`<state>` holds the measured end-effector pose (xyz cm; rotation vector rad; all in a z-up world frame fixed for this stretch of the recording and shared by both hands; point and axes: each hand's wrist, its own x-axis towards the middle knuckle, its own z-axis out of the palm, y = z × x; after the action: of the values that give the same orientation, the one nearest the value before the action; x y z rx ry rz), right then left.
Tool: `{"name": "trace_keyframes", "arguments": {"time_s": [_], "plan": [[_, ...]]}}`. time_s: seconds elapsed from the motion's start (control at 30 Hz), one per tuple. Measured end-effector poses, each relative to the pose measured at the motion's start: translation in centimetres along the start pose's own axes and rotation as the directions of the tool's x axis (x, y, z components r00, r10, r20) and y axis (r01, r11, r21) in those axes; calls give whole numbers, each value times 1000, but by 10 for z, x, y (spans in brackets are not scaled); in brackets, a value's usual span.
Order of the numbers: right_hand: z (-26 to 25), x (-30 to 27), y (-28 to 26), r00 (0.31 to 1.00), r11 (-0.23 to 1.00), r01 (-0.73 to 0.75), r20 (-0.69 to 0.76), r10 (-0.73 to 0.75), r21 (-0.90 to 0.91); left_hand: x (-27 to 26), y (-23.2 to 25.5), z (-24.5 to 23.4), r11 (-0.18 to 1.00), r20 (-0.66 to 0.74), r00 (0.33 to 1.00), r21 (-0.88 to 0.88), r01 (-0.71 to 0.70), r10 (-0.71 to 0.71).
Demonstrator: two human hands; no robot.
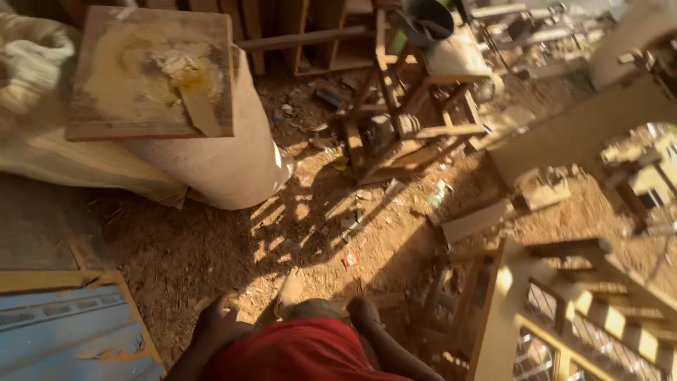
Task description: The person mixes yellow wood filler on a plywood board and applies it to the joints and surfaces of a large wooden frame using a small wooden block.
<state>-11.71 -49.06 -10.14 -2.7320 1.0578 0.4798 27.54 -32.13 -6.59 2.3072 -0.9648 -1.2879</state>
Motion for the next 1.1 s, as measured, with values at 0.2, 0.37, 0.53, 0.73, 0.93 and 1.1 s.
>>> {"name": "trace_keyframes", "arguments": {"time_s": [0.2,0.37,0.53,0.73,0.93,1.1], "plan": [[-167,311,31,866,868,-34,-419,272,495,78,58,-72,937,-240,969,-321,-137,59],[-314,456,-43,762,801,212,-608,224,560,154,85,-152,955,-347,916,-137,-264,203],[-359,532,-146,836,930,-57,-492,243,362,213,118,-222,697,-118,991,-706,-124,57],[-384,555,-191,871,941,-217,-384,307,259,260,108,-285,375,254,965,-903,211,69],[-369,572,-172,906,789,-294,-104,409,539,280,80,-311,323,412,887,-885,335,209],[-403,573,-162,946,801,-27,-245,214,598,289,79,-328,294,484,822,-867,403,299]]}}
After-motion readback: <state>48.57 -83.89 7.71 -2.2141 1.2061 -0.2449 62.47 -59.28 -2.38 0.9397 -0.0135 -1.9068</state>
